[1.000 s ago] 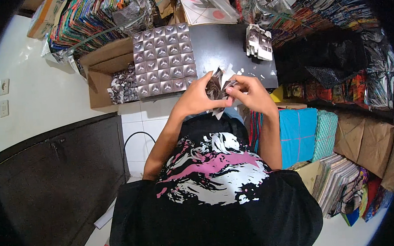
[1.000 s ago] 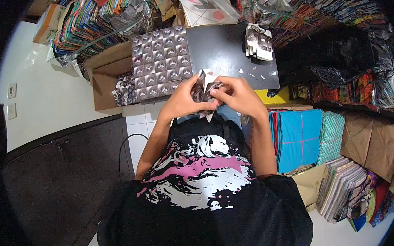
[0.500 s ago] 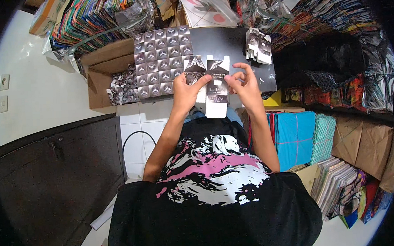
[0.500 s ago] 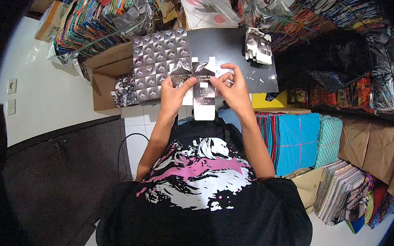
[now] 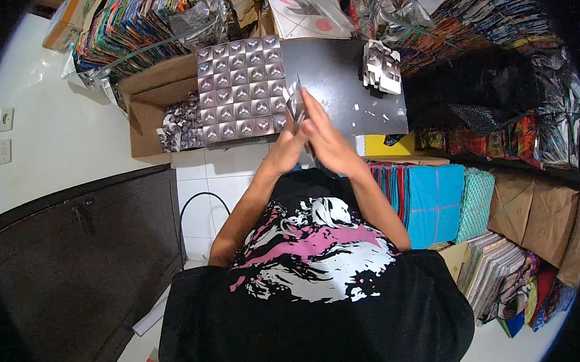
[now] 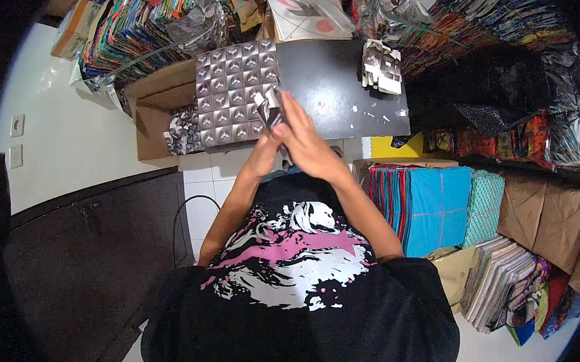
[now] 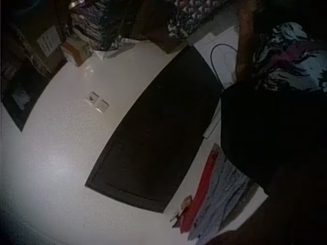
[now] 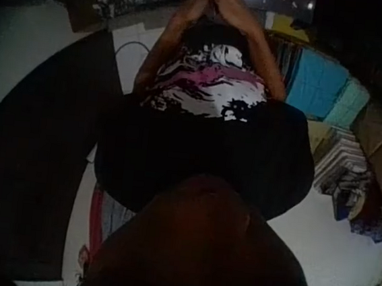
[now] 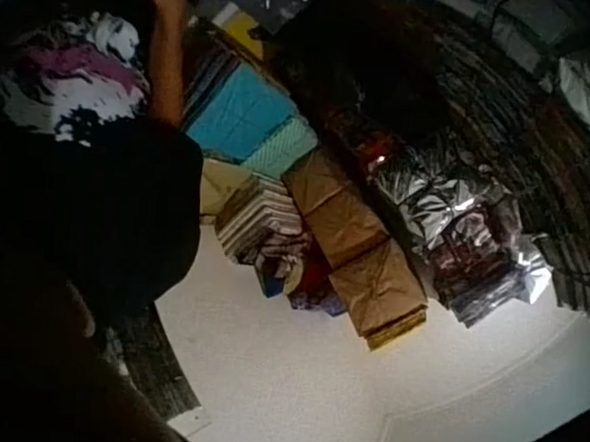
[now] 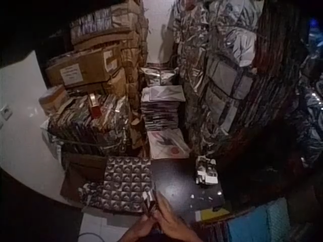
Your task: Folding and assembling small cardboard boxes on a table.
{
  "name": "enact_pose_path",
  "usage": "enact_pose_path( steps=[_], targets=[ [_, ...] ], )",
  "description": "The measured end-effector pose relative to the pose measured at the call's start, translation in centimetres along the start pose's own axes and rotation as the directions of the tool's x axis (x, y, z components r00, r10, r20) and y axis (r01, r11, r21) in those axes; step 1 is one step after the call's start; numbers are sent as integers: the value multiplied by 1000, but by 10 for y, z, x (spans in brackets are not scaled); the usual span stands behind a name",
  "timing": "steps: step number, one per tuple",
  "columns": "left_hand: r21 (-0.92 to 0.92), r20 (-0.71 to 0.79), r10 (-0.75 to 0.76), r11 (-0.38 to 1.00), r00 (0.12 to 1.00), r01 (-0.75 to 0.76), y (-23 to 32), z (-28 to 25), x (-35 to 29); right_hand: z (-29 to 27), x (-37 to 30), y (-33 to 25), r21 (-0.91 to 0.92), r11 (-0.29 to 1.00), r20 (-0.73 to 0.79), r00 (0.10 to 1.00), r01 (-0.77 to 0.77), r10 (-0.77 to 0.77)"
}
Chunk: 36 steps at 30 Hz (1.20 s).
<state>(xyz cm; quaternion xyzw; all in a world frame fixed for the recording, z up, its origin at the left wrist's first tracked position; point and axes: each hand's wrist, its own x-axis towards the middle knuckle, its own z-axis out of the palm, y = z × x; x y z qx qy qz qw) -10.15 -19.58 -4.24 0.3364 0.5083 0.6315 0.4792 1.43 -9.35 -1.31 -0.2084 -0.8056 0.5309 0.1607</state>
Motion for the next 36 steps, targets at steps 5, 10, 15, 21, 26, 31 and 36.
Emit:
enact_pose_path(
  steps=[5, 10, 15, 21, 26, 31, 36],
  targets=[
    [-40, 137, -122, 991, 983, 128, 11, -1, -1, 2, -1, 5, -34, 999, 65, 998, 11, -9],
    [81, -198, -145, 983, 969, 163, 30, 12, 15, -29, -1, 2, 178, 956, -9, 971, -235, 240],
    [-161, -246, -193, 974, 950, 156, 19, 6, 19, -47, -7, 16, 236, 914, 70, 944, -330, 323],
    [3, -251, -108, 994, 962, 112, 12, 4, 21, -36, -13, 4, 419, 774, 395, 863, -474, 315],
    [-4, -321, -50, 999, 946, 51, 8, 3, 19, -29, -9, 4, 490, 777, 168, 917, -395, 361],
    [60, -391, -137, 983, 910, 174, 5, -4, 16, -40, -6, 12, 544, 789, -125, 902, -285, 412],
    [487, -392, -11, 846, 920, 218, 13, 15, 12, -36, -7, 14, -95, 957, -434, 877, -273, 207]
  ],
)
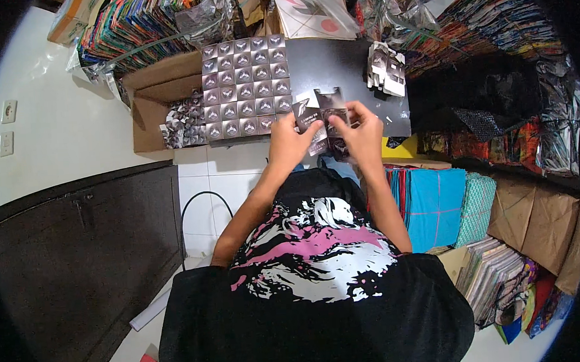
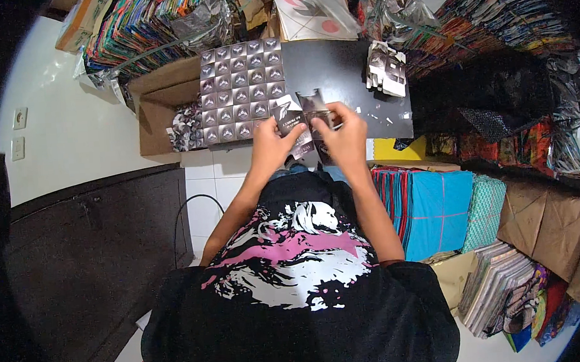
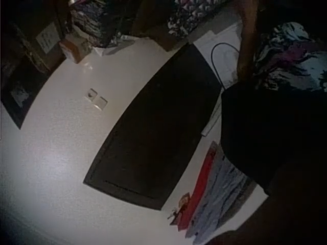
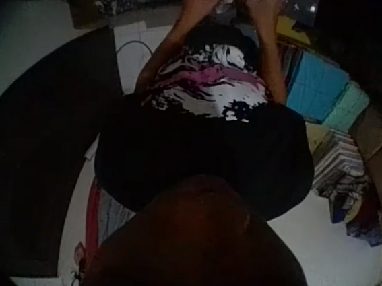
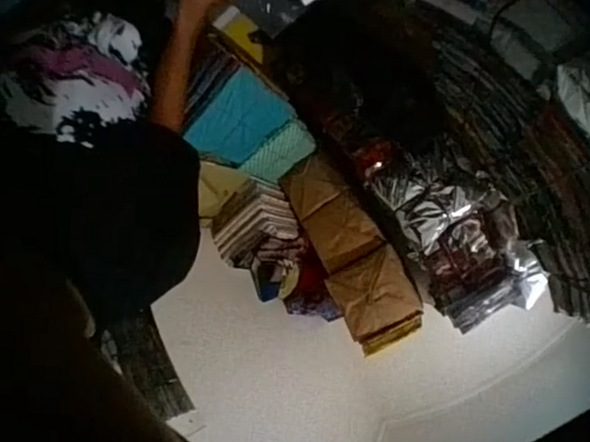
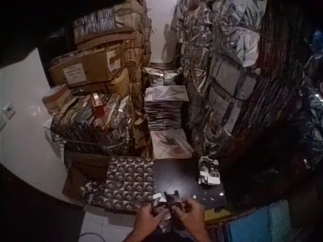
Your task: Folding and assembling small cardboard boxes on a table.
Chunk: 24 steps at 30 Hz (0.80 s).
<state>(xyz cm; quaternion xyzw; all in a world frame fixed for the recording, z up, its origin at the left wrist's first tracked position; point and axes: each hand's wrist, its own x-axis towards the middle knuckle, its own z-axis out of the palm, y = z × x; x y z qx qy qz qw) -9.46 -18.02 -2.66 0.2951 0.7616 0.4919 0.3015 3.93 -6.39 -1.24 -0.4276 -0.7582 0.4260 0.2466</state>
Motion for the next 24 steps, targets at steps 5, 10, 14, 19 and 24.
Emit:
enact_pose_path(
  steps=[5, 10, 14, 19, 24],
  targets=[
    [61, -65, 111, 992, 992, -108, -8, 4, 4, 8, -13, -27, 71, 976, 12, 978, 205, -206],
    [-478, 135, -43, 872, 990, 103, -8, -9, 8, -12, 2, 0, 538, 822, 122, 982, -186, 143],
    [-732, 401, -103, 561, 910, 386, -14, -10, 0, -13, 1, -3, 602, 745, 184, 957, -289, 222],
    [-800, 595, 385, 203, 706, 564, -16, -12, -3, -13, -1, 7, 632, 731, 281, 955, -257, 93],
    [-760, 645, 298, 346, 704, 550, -20, -16, 0, -12, -2, 6, 542, 816, 362, 932, -201, -11]
  ],
)
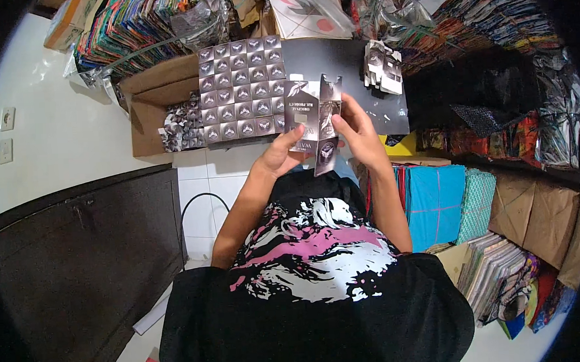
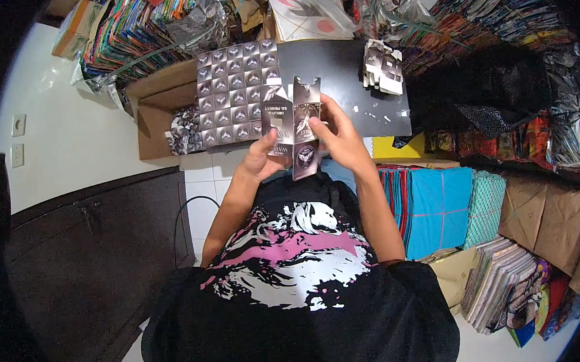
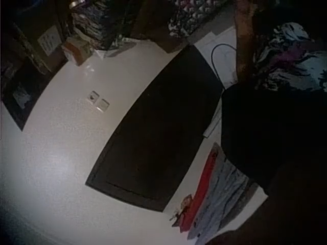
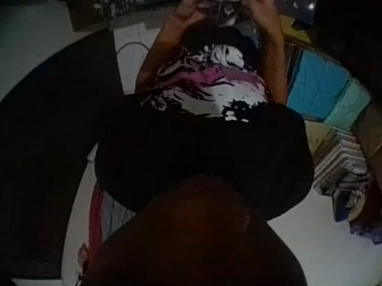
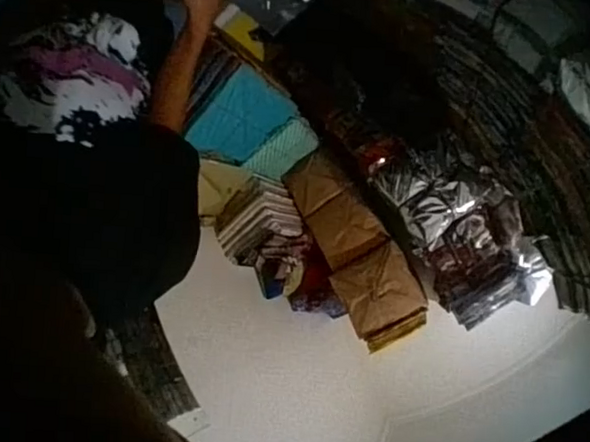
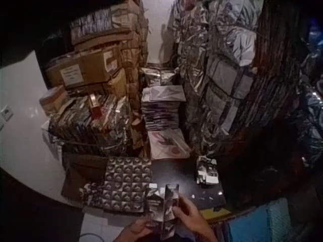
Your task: Folding and assembling small cardboard boxes on a table.
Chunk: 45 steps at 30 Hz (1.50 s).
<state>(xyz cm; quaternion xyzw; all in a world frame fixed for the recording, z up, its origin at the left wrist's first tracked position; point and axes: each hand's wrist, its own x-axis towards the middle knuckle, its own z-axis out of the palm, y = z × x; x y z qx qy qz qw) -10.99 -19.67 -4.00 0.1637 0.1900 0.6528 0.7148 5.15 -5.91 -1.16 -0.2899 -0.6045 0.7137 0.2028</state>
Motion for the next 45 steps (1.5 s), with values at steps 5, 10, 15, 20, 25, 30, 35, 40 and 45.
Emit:
enact_pose_path(
  steps=[5, 10, 15, 20, 25, 30, 35, 40, 45],
  targets=[
    [580, -325, 317, 811, 891, -78, -1, 9, 9, 0, 0, 4, -37, 999, 52, 998, 27, -25],
    [817, -204, 512, 558, 834, -143, -6, 3, 13, 5, -5, -3, -8, 1000, -8, 1000, 11, -11],
    [632, -332, 305, 774, 893, -30, -1, 1, 10, -4, 0, 9, -94, 995, -13, 1000, -20, 19],
    [741, -240, 459, 656, 855, -144, -1, 6, 9, 1, -6, -9, -90, 996, 11, 1000, -21, 22],
    [941, -138, 516, 334, 846, -50, 14, 10, 3, -4, -9, -6, -90, 992, 99, 992, 92, -82],
    [911, -55, 428, 391, 902, -130, 21, 5, -3, -2, -9, -20, 11, 992, 172, 977, 128, -128],
    [768, -215, 527, 611, 822, -191, 10, 4, 3, 1, -4, -1, 13, 988, 10, 988, 152, -152],
    [861, -271, 561, 504, 782, -63, -5, -2, 11, 8, 2, 5, -240, 956, -162, 964, 169, -211],
    [973, -207, 620, 214, 757, 91, 7, 20, 6, 12, -6, -16, -318, 944, -138, 980, 90, -140]
  ],
)
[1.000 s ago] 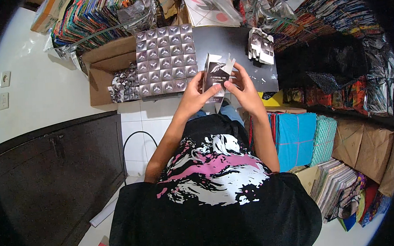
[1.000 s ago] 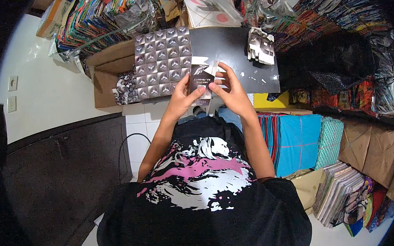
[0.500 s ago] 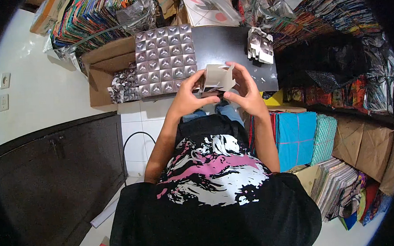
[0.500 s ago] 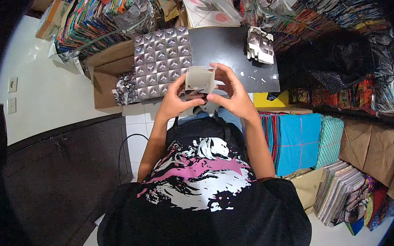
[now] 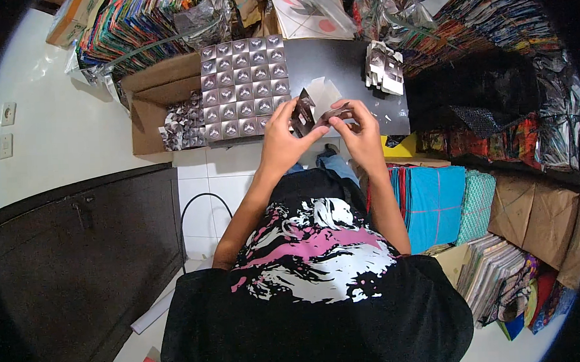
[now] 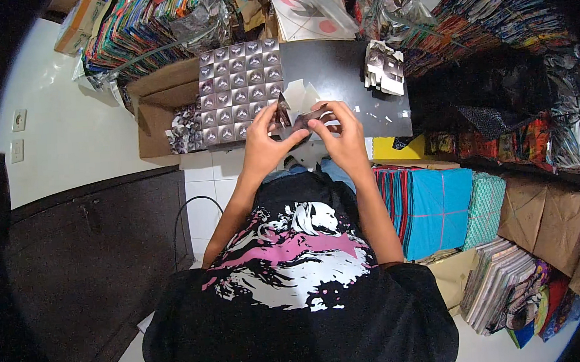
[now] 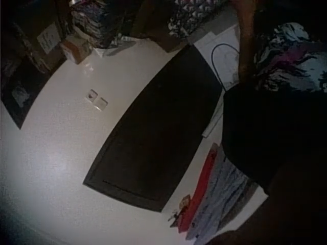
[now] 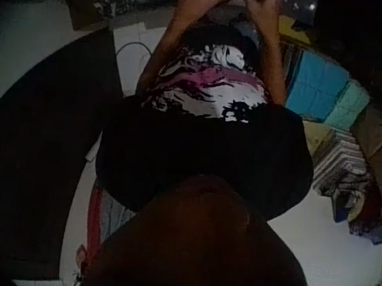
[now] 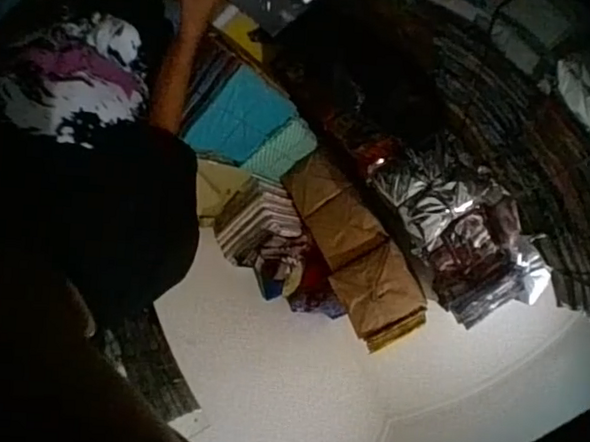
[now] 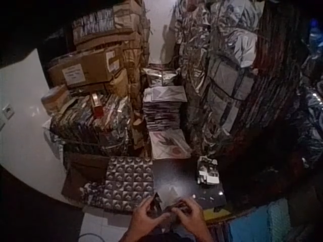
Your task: Folding and assembling small cardboard boxes on a table.
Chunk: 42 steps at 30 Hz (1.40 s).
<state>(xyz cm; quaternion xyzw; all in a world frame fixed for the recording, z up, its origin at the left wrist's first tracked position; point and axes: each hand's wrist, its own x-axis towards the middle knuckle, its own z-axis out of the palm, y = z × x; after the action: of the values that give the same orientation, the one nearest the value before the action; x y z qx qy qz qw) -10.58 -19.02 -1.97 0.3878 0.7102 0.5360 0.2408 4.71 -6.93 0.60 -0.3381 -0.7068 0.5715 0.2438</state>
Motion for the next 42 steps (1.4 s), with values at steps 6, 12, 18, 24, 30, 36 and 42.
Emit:
enact_pose_path(
  steps=[6, 12, 18, 24, 30, 36, 42],
  targets=[
    [0, 149, 143, 989, 978, -145, 6, -16, 1, -8, -3, -13, -292, 902, 124, 948, 318, -294],
    [60, 210, 342, 931, 916, -361, 10, -23, 3, -21, 1, -27, -261, 845, 264, 877, 466, -402],
    [96, 226, 213, 966, 950, -240, 12, -26, 2, -33, 13, -32, -244, 878, 273, 898, 411, -345],
    [56, 93, 342, 936, 935, -348, 8, -15, 9, -33, 21, -33, -214, 882, 213, 901, 420, -378],
    [137, 59, 424, 893, 904, -428, 9, 4, 28, -40, 35, -27, -73, 970, 121, 968, 231, -221],
    [215, 81, 362, 903, 929, -371, 17, 32, 53, -66, 54, -18, -150, 972, 137, 977, 183, -163],
    [144, 102, 228, 960, 968, -242, 20, 62, 78, -101, 72, -11, -339, 880, 232, 936, 333, -265]
  ],
)
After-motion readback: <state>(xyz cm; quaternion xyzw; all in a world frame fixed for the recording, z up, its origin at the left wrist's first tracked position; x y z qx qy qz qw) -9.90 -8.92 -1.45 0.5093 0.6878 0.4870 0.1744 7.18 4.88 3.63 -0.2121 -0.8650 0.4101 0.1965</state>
